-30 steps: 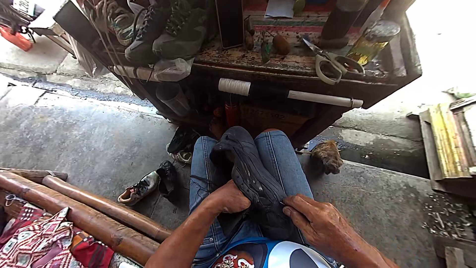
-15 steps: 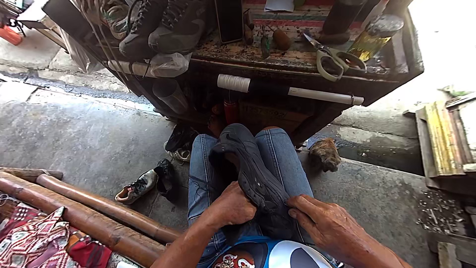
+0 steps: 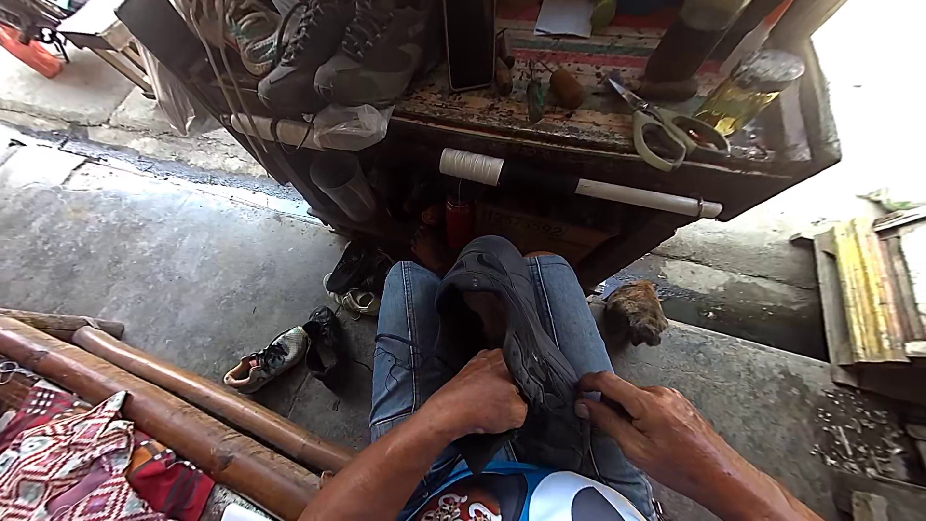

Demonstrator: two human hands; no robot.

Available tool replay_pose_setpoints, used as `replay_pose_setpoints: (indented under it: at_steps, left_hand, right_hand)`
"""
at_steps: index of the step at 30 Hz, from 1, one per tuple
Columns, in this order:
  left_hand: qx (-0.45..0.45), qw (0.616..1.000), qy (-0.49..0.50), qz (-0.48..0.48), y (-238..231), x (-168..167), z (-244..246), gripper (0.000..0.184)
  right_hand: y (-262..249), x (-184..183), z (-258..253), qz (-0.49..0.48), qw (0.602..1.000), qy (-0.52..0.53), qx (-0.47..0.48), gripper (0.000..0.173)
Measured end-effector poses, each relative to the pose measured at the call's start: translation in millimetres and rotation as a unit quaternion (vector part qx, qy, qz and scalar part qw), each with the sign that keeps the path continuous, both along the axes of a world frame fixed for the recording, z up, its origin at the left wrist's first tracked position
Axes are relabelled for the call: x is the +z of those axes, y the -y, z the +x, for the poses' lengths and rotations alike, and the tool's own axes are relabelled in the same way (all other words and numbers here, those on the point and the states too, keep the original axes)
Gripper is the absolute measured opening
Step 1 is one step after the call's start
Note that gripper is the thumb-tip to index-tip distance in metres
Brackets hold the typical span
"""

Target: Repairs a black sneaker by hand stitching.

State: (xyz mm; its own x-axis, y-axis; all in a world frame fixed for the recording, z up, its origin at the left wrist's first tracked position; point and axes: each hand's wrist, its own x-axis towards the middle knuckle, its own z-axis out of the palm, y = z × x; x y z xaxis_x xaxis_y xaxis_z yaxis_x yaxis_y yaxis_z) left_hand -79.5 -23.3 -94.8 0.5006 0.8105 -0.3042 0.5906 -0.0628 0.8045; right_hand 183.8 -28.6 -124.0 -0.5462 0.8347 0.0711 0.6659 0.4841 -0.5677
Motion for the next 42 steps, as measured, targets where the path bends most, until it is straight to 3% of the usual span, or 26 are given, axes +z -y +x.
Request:
replay_pose_setpoints:
  at_steps: [5, 10, 13, 15, 17, 19, 22, 24, 27, 30, 33, 36, 39, 42]
  left_hand:
    - [0.002, 1.0, 0.0, 0.026, 0, -1, 2, 0.025]
    - [0.014, 0.999, 0.024, 0.026, 2, -4, -2, 0.025]
    - [0.034, 0.998, 0.045, 0.018, 5, -13, -6, 0.027]
    - [0.074, 0.994, 0.082, 0.01, 6, -21, -12, 0.032]
    - [0.128, 0.981, 0.144, 0.023, 10, -34, -19, 0.041]
    - [0.165, 0.971, 0.165, 0.046, 13, -44, -24, 0.043]
    - [0.19, 0.972, 0.026, 0.133, 17, -40, -31, 0.026]
    - [0.192, 0.955, -0.06, 0.219, 19, -33, -46, 0.011]
    - [0.189, 0.93, -0.129, 0.289, 24, -21, -84, 0.017]
    - [0.197, 0.915, -0.188, 0.297, 31, -17, -107, 0.026]
    - [0.202, 0.909, -0.197, 0.308, 33, -9, -99, 0.029]
    - [0.202, 0.939, -0.062, 0.271, 25, -12, -77, 0.022]
    - [0.183, 0.968, 0.099, 0.141, 16, -31, -56, 0.015]
    - [0.123, 0.989, 0.004, 0.087, 15, -39, -47, 0.023]
  right_hand:
    - [1, -7, 9, 0.033, 0.998, -0.038, -0.039, 0.039]
    - [-15, -1, 34, 0.068, 0.987, -0.03, -0.139, 0.039]
    - [-29, 0, 64, 0.063, 0.973, -0.023, -0.222, 0.042]
    - [-27, -5, 63, 0.038, 0.972, -0.048, -0.228, 0.04]
    - [-22, -8, 59, -0.057, 0.963, -0.148, -0.22, 0.031]
    - [-18, 1, 52, -0.188, 0.923, -0.275, -0.195, 0.029]
    - [-9, 14, 42, -0.349, 0.859, -0.363, -0.088, 0.029]
    - [-5, 15, 36, -0.419, 0.836, -0.352, 0.023, 0.027]
    - [-2, 17, 27, -0.421, 0.874, -0.183, 0.159, 0.029]
    - [0, 28, 27, -0.322, 0.94, -0.017, 0.107, 0.038]
    - [4, 29, 21, -0.175, 0.983, -0.05, -0.022, 0.046]
    - [6, 18, 6, -0.056, 0.994, -0.045, -0.078, 0.037]
    - [6, 14, 3, -0.101, 0.993, -0.047, -0.032, 0.027]
    - [9, 11, 2, -0.164, 0.985, -0.049, 0.023, 0.029]
